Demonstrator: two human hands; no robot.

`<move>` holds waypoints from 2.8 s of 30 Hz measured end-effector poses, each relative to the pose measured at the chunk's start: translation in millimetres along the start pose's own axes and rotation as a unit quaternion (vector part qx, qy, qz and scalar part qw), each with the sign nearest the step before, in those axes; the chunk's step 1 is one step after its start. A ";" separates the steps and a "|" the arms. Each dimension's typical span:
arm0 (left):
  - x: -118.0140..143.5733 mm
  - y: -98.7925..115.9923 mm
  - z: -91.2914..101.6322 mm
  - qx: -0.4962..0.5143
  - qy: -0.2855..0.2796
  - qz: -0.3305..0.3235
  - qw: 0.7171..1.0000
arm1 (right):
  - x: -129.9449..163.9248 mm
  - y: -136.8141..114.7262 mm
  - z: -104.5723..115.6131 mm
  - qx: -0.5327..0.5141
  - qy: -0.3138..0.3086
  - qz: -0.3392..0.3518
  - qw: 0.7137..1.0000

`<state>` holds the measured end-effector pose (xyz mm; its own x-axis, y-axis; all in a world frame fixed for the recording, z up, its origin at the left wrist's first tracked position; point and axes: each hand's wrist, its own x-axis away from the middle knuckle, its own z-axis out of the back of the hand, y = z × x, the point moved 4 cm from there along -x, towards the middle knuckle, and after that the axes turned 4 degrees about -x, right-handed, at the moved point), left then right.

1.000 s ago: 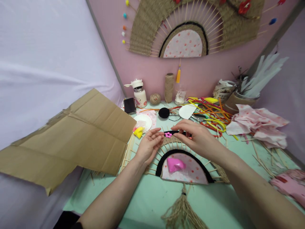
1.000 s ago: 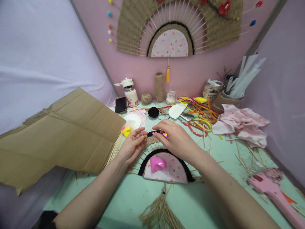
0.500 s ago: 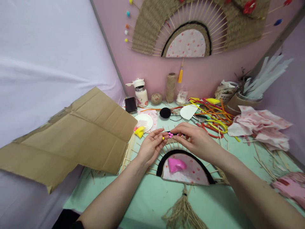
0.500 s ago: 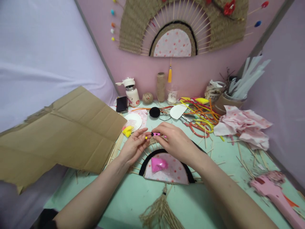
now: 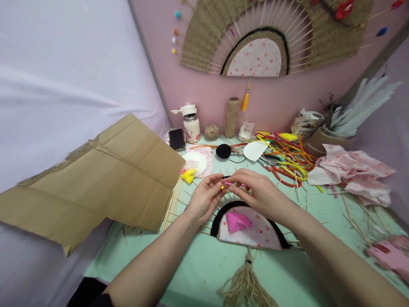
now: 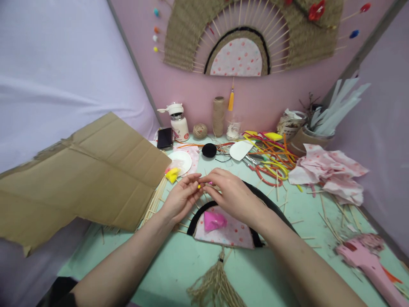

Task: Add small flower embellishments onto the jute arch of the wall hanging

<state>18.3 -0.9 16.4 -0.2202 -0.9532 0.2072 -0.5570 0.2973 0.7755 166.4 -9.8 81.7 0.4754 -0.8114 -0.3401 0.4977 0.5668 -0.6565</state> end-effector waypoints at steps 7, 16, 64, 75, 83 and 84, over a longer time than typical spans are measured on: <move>4.1 0.8 -5.0 -0.013 -0.021 0.010 1.000 | -1.6 -2.8 -1.9 -0.005 -0.001 -0.002 1.000; 1.6 -0.3 -3.1 -0.056 0.032 -0.043 0.997 | -2.7 -4.9 -14.1 -0.001 0.003 -0.019 1.000; -9.2 12.3 14.4 -0.044 0.131 -0.034 0.990 | -27.3 81.4 -35.4 0.136 -0.029 -0.094 0.986; -9.1 15.5 14.2 -0.040 0.136 -0.033 0.989 | -15.8 61.3 -36.3 0.255 -0.068 -0.042 0.964; -8.7 15.8 14.6 -0.050 0.141 -0.030 0.988 | -2.9 52.6 -37.5 0.321 -0.096 -0.035 0.942; -8.7 15.7 14.7 -0.052 0.142 -0.030 0.988 | -2.5 53.3 -38.2 0.327 -0.100 -0.036 0.939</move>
<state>-0.2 12.8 18.0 0.0527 -0.9506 0.3059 -0.4746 0.2457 0.8452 163.9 17.0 21.8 0.5172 -0.8451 -0.1351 0.8419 0.5308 -0.0972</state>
